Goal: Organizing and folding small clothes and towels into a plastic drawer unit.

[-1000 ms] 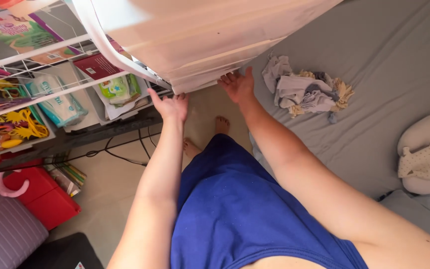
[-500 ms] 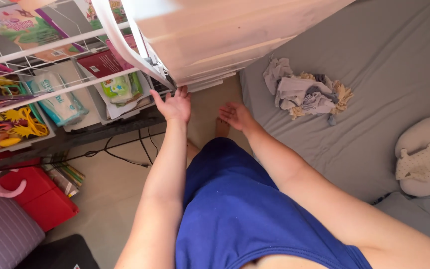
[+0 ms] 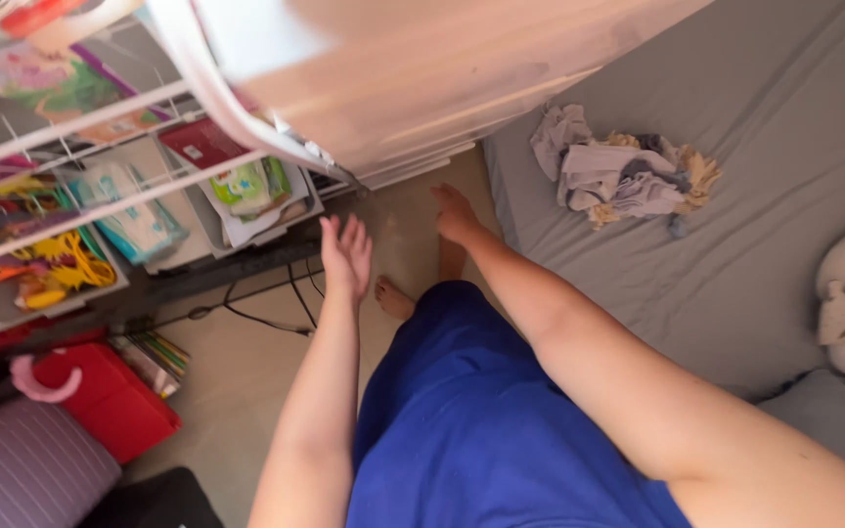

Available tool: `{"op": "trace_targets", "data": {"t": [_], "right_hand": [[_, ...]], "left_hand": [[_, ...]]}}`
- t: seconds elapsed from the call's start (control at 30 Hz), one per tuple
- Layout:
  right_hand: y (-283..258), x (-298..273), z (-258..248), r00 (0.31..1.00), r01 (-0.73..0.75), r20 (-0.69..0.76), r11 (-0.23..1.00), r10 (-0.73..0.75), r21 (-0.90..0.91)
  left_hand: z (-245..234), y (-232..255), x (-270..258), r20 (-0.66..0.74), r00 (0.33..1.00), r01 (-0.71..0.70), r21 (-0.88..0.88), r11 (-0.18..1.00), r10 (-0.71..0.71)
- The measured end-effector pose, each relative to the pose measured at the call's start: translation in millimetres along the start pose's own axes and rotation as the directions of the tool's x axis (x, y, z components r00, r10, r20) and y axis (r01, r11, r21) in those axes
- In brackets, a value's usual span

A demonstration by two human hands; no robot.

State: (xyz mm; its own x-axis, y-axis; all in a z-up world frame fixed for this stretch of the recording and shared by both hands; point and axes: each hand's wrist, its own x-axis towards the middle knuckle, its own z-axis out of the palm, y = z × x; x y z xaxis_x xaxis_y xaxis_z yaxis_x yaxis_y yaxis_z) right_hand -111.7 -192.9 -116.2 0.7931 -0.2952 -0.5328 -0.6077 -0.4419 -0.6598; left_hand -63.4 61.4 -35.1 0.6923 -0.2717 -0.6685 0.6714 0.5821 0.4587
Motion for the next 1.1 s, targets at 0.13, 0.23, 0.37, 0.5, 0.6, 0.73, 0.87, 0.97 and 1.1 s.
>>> {"op": "trace_targets", "data": {"t": [0.13, 0.23, 0.37, 0.5, 0.6, 0.73, 0.87, 0.97, 1.1], "right_hand": [[-6, 43, 14, 0.961, 0.258, 0.05, 0.816, -0.272, -0.518], [-25, 48, 20, 0.971, 0.236, 0.121, 0.778, -0.204, -0.583], [-45, 29, 9, 0.983, 0.177, 0.07, 0.752, -0.172, -0.634], [-35, -3, 17, 0.978, 0.189, 0.063, 0.72, -0.198, -0.668], [-49, -38, 2, 0.986, 0.165, 0.108, 0.743, -0.125, -0.649], [-34, -28, 4, 0.987, 0.147, 0.135, 0.796, -0.083, -0.587], [-28, 0, 1, 0.981, 0.185, 0.066, 0.79, -0.181, -0.585], [-22, 14, -3, 0.975, 0.218, 0.1, 0.745, -0.2, -0.631], [-13, 13, 11, 0.977, 0.212, 0.16, 0.736, -0.142, -0.643]], "left_hand": [[-21, -16, -25, -0.06, 0.992, 0.118, 0.245, 0.962, -0.107], [-29, -19, -51, -0.115, 0.98, 0.192, 0.302, 0.934, -0.164], [-33, -18, -49, -0.102, 0.974, 0.216, 0.16, 0.963, -0.202], [-24, -10, -37, -0.05, 0.978, 0.201, -0.059, 0.978, -0.204], [5, -1, -16, 0.029, 0.979, 0.202, -0.168, 0.965, -0.2], [48, 11, 20, 0.036, 0.979, 0.204, -0.289, 0.935, -0.202], [88, 16, 64, 0.074, 0.992, 0.12, -0.322, 0.939, -0.101], [99, 12, 79, 0.053, 0.998, 0.035, -0.241, 0.97, -0.023], [59, -4, 81, 0.02, 0.998, 0.061, -0.164, 0.985, -0.059]]}}
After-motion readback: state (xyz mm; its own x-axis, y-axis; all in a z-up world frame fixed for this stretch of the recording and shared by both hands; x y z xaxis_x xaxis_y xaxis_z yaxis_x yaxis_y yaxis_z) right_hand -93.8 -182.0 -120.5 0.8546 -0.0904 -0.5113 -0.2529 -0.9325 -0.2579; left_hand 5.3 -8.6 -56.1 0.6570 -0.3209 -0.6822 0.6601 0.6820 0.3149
